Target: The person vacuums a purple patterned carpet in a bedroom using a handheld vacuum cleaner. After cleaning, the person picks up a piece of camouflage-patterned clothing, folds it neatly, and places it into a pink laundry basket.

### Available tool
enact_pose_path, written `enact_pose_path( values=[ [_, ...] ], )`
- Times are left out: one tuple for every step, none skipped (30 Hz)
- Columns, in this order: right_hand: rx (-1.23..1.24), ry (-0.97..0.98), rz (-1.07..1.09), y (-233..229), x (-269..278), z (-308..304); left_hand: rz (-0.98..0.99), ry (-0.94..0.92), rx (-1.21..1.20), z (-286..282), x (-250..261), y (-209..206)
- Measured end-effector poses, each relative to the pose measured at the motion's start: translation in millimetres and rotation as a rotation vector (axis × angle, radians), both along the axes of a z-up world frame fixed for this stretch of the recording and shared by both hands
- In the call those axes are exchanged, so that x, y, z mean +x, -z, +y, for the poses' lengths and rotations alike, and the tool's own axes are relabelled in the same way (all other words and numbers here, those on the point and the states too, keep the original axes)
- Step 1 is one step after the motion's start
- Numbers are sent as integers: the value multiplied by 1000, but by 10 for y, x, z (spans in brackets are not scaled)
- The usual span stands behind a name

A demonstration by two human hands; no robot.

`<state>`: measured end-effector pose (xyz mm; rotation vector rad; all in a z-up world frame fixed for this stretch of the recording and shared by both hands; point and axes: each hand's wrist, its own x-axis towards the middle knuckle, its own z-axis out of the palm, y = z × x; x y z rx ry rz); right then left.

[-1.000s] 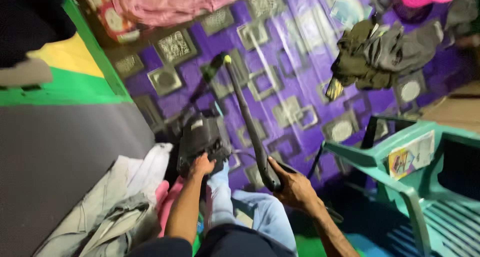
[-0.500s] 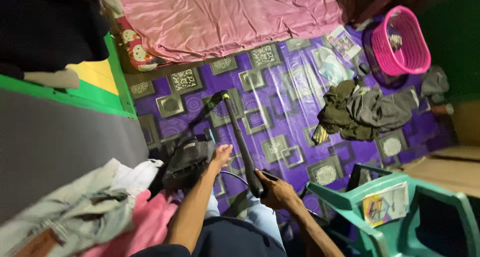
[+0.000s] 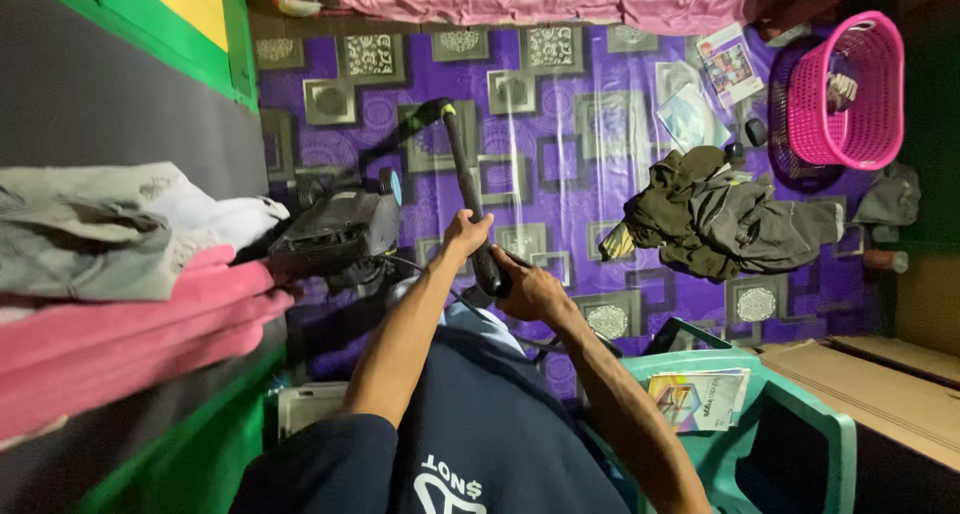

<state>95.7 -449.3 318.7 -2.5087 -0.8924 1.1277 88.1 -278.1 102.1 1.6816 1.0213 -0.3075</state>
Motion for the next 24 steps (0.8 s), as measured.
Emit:
enact_pose_path(
  values=[
    [-5,-8,-3,7,-20,-39,15,11,32,-80,-48,-36],
    [-21,-3,2,-1,-63,-70,29,-12,21,-148,-117,-70],
    [-34,0,2,-28,-66,-81,38,-37,13,-198,-127,-109],
    [-47,3,3,-61,-62,-83,47,-62,6,-249,-133,-142],
    [-79,11,12,-82,-78,-70,45,-80,-25,-294,-170,-157],
    [-110,20,22,-98,-90,-51,43,-98,-56,-330,-213,-166],
    [-139,28,31,-122,-87,-53,41,-116,-85,-367,-237,-179],
    [-105,26,18,-147,-81,-71,17,-159,-145,-407,-250,-192],
    [-71,25,4,-163,-73,-68,-10,-200,-205,-421,-248,-198],
    [-37,23,-11,-172,-65,-60,-36,-240,-264,-422,-250,-199],
    [-47,16,-11,-172,-58,-57,-35,-219,-268,-415,-261,-192],
    [-57,9,-11,-166,-39,-49,-34,-197,-271,-390,-262,-175],
    [-66,3,-14,-150,-5,-28,-36,-175,-274,-353,-241,-148],
    [-66,4,-17,-136,29,-7,-29,-172,-248,-324,-215,-118],
    [-68,7,-18,-132,67,4,-21,-167,-225,-309,-186,-93],
    [-69,10,-20,-128,106,25,-13,-161,-200,-288,-154,-69],
    [-68,9,-22,-119,162,64,-21,-166,-213,-253,-102,-40],
    [-67,8,-24,-108,220,109,-29,-171,-226,-212,-48,-8],
    [-67,9,-26,-98,274,151,-37,-175,-240,-175,4,29],
    [-87,4,-27,-89,319,196,-45,-163,-226,-133,45,67],
    [-106,-1,-29,-81,368,254,-55,-151,-211,-75,95,100],
    [-125,-6,-31,-74,422,316,-65,-139,-196,-13,147,127],
    [-117,8,-27,-66,473,393,-73,-140,-207,63,192,144],
    [-108,22,-22,-60,530,476,-81,-142,-218,143,243,148]
  ],
)
